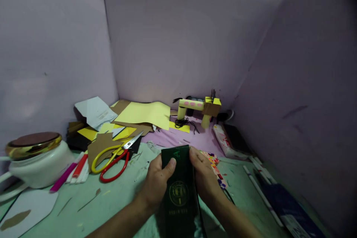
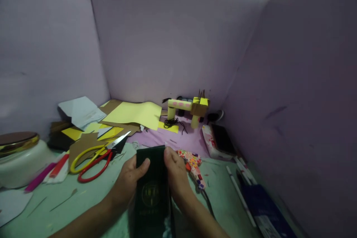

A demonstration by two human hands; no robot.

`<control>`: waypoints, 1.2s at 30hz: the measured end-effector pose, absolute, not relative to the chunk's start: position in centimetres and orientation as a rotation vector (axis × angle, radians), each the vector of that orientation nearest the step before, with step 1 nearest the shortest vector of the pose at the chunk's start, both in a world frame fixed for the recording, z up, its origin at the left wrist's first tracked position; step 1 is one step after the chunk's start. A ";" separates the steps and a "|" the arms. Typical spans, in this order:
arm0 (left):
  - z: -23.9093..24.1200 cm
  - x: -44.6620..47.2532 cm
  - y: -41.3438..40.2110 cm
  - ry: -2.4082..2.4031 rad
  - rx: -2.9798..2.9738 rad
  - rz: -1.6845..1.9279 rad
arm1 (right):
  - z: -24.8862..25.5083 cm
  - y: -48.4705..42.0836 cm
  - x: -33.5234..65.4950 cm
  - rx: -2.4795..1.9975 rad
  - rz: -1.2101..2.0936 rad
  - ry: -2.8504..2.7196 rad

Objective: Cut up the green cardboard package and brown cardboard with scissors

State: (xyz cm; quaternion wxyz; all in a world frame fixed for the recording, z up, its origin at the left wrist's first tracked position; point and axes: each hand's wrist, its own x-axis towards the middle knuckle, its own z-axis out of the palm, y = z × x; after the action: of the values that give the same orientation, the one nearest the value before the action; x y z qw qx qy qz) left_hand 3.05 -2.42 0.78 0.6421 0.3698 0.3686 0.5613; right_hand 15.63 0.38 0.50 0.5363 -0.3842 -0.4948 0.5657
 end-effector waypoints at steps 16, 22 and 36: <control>1.2 3.9 -1.5 1.044 1.042 1.298 | 0.3 0.3 15.7 -1.008 1.377 -0.930; 1.5 3.8 -1.9 1.010 1.086 1.268 | 0.6 -0.4 15.7 -1.093 1.146 -1.075; 1.9 3.6 -2.0 0.933 1.116 1.222 | 1.0 -0.9 15.6 -1.070 1.072 -1.165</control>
State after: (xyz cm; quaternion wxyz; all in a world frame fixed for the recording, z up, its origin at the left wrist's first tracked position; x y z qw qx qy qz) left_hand 3.56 -1.97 1.86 0.5819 0.4778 0.3994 0.5231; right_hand 15.57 -0.92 0.99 0.5773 -0.4573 -0.4977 0.4581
